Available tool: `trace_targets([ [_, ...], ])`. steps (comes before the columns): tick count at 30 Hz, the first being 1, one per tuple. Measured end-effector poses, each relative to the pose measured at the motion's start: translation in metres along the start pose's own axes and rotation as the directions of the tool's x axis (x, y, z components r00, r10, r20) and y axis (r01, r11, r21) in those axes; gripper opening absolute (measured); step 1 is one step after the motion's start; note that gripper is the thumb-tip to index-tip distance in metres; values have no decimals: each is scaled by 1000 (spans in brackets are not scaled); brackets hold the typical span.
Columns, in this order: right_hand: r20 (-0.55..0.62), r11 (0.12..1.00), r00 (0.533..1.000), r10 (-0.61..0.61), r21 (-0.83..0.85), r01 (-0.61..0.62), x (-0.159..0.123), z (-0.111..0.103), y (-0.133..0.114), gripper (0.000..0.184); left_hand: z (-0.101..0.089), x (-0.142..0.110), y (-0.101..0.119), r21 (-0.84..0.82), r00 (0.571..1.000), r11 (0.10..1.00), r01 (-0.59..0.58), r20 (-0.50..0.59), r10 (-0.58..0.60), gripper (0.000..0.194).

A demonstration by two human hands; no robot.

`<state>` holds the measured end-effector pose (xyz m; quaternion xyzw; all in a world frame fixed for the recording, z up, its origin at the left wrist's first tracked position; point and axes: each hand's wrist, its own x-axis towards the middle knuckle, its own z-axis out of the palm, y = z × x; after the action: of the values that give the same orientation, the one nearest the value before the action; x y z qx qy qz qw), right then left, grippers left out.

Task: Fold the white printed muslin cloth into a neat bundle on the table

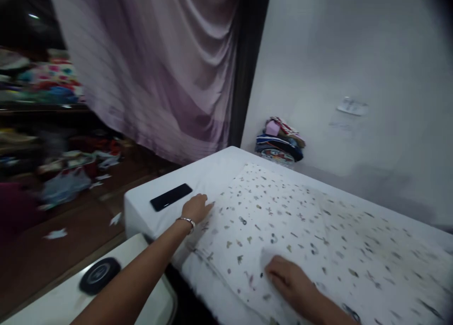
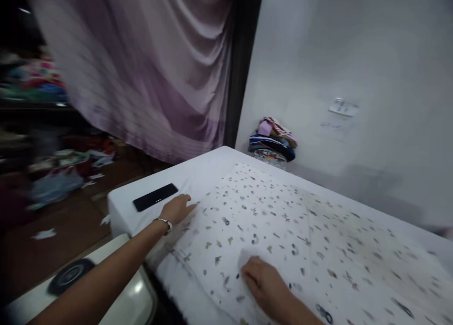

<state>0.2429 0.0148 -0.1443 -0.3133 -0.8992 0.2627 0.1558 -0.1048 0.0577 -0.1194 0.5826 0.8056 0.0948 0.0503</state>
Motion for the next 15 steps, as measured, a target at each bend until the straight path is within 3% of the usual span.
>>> trace_targets([
  [3, -142, 963, 957, 253, -61, -264, -23, -47, 61, 26, 8, 44, 29, 5, 998, 998, -59, 12, 59, 38],
  [5, -274, 867, 852, 446, -104, -488, -42, -79, 106, 28, 14, 72, 50, 13, 996, 996, -84, 15, 84, 40],
  [7, -331, 725, 719, 611, -130, -676, -57, -109, 146, 32, 20, 96, 69, 12, 997, 997, -70, 15, 70, 42],
  [9, -346, 596, 611, 712, -165, -786, -64, -131, 177, 37, 25, 116, 85, -3, 999, 1000, -6, 48, 6, 46],
  [10, -352, 550, 579, 736, -190, -814, -64, -139, 189, 39, 27, 125, 91, -12, 997, 999, 36, 71, -35, 49],
  [12, -366, 498, 557, 746, -250, -831, -57, -151, 206, 41, 31, 142, 102, -24, 991, 995, 94, 96, -91, 53],
  [15, -381, 491, 573, 725, -297, -819, -34, -159, 225, 42, 38, 165, 115, -30, 990, 992, 119, 83, -116, 57],
])
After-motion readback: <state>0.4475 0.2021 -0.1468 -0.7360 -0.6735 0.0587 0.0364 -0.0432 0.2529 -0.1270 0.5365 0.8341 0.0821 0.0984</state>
